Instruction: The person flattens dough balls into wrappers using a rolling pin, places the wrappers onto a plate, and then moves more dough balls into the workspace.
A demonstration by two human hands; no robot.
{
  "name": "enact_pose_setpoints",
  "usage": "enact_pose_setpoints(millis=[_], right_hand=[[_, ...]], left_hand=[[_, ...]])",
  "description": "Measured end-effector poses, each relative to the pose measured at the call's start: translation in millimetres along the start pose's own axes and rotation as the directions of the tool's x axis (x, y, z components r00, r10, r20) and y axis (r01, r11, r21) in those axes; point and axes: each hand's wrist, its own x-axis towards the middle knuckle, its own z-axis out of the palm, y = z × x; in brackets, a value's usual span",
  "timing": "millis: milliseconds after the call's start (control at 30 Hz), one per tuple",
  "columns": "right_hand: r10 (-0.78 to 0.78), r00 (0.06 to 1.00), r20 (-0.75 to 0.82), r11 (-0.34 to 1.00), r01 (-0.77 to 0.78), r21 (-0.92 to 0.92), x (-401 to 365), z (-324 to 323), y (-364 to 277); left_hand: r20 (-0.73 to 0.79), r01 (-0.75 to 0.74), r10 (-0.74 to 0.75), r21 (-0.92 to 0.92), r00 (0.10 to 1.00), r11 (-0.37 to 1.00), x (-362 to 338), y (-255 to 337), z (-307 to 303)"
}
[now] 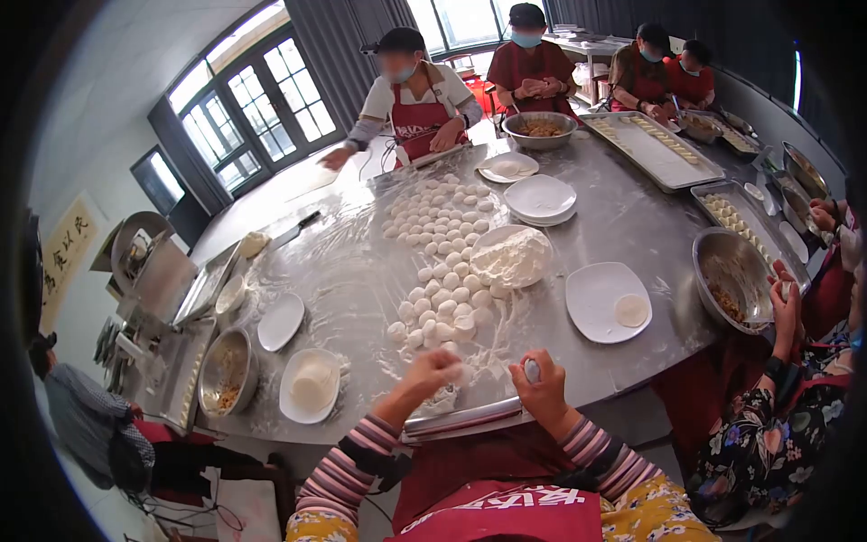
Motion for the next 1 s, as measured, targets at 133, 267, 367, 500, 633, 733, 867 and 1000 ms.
enact_pose_setpoints(millis=[133,267,367,500,633,733,867,1000], right_hand=[[0.097,0.992,0.087,0.985,-0.108,0.135,10,6,11],[-0.134,0.991,0.018,0.990,0.133,0.046,45,25,2],[-0.110,0.993,0.032,0.993,0.108,0.045,48,37,19],[-0.101,0.993,0.062,0.992,0.106,-0.073,23,16,20],[-0.201,0.980,0.001,0.973,0.199,-0.117,31,26,21],[-0.102,0.995,-0.013,0.994,0.101,-0.037,46,50,40],[-0.071,0.997,0.008,0.995,0.071,-0.072,31,29,28],[-0.066,0.998,0.013,0.998,0.066,0.005,18,10,12]], left_hand=[[-0.032,-0.021,0.033,0.322,0.999,0.946,-6,1,26],[-0.017,-0.038,0.048,0.352,0.999,0.935,6,-8,24],[0.095,-0.132,0.100,0.453,0.990,0.881,21,-3,21],[0.116,-0.173,0.132,0.519,0.984,0.837,12,2,17],[0.209,-0.133,0.045,0.430,0.977,0.893,1,-4,17],[0.124,-0.194,0.149,0.577,0.981,0.793,15,3,25],[0.245,-0.209,0.106,0.444,0.964,0.871,22,-1,20],[0.206,-0.275,0.204,0.426,0.957,0.862,9,-1,17]])
